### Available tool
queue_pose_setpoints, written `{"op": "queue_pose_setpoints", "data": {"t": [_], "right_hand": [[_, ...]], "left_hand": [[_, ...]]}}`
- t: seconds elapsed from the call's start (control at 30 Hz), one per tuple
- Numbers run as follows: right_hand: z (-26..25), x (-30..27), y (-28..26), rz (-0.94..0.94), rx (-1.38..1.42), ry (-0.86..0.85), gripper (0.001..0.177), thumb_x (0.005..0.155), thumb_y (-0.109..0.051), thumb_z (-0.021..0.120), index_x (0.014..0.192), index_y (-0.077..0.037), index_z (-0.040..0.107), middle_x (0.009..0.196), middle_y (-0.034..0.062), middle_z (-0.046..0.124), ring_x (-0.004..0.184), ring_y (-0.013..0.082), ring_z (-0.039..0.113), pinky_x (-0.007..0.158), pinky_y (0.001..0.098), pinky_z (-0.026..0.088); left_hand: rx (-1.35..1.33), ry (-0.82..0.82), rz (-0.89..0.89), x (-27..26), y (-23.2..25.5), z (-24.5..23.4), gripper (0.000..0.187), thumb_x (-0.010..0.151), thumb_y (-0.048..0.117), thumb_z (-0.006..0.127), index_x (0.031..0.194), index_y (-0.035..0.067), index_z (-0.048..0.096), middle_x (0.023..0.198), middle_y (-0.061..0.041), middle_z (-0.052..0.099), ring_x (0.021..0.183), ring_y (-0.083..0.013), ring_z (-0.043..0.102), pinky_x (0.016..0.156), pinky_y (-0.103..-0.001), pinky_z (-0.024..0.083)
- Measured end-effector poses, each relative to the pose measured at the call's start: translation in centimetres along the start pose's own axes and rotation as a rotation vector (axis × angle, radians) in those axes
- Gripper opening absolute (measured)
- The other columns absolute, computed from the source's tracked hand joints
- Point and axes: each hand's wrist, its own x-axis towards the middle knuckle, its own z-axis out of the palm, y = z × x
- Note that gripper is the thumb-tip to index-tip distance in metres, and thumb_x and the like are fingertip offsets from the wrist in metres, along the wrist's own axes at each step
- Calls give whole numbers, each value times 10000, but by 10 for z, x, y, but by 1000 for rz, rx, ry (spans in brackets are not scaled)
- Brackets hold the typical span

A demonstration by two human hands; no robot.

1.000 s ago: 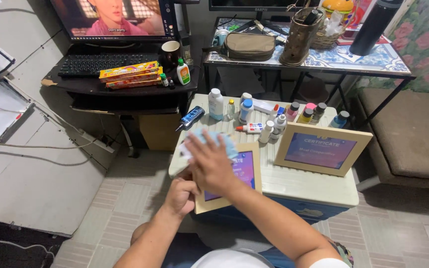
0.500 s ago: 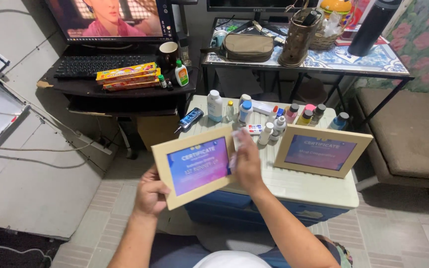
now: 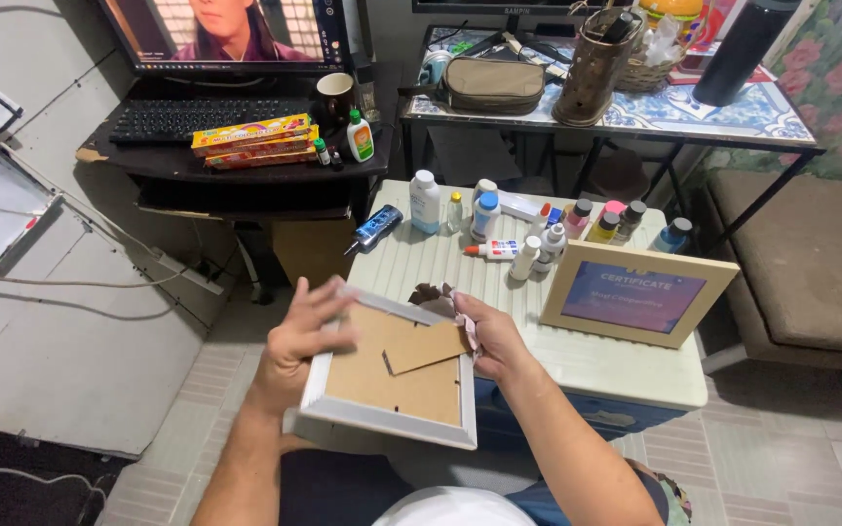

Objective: The person wipes two framed certificates with a cloth, cleaning the front glass and the back of each frame. They handle the frames one at a time, turning them over to wipe all surfaces, then place them back on the cooler.

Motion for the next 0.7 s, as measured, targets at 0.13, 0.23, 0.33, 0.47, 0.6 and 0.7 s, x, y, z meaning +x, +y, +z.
{"op": "queue_pose_setpoints", "data": {"t": [0.13, 0.23, 0.33, 0.47, 0.6, 0.7], "right_hand": [[24, -17, -4, -183, -128, 23, 327, 841, -119, 584, 1137, 13, 543, 954, 142, 657, 544, 145, 621, 439, 227, 518], [27, -15, -7, -302, -194, 66, 339, 838, -112, 585, 1137, 39, 535, 920, 138, 664, 411, 56, 535, 329, 130, 448], [26, -1, -9, -433, -260, 99, 282, 845, -90, 573, 1105, 20, 566, 900, 144, 662, 358, 51, 473, 277, 112, 379], [33, -2, -17, -775, -648, 200, 278, 822, -115, 606, 1098, -86, 619, 965, 125, 648, 686, 179, 510, 574, 254, 402], [47, -6, -32, -1761, -1292, 277, 381, 851, -50, 535, 1229, -8, 512, 1191, 168, 548, 1052, 318, 553, 897, 351, 459], [63, -9, -22, -1838, -1280, 29, 413, 818, 49, 429, 1229, 50, 477, 1211, 231, 513, 1065, 372, 527, 929, 393, 432]], "left_hand": [[-176, 177, -299, -16, -9, 16, 297, 735, 20, 628, 1031, 32, 639, 1277, -209, 491, 1253, -340, 370, 1076, -484, 167], [-408, 401, -621, -32, -26, 25, 555, 793, -18, 520, 1311, -50, 326, 1327, -276, 379, 1258, -351, 334, 1069, -457, 242], [-1254, 653, -1236, -74, -79, 24, 575, 812, 435, 498, 1199, 10, 515, 1127, -202, 579, 868, -310, 624, 783, -413, 508], [-1310, 589, -1135, -95, -89, 30, 501, 561, 83, 501, 1050, 4, 579, 963, -233, 619, 833, -390, 623, 792, -501, 482], [-1175, 490, -1030, -74, -64, 40, 666, 406, -85, 442, 1054, 9, 568, 899, -242, 630, 818, -390, 625, 777, -519, 476], [-1142, 458, -970, -54, -42, 44, 724, 404, -97, 444, 1113, 17, 544, 928, -205, 632, 824, -344, 625, 785, -469, 479]]}}
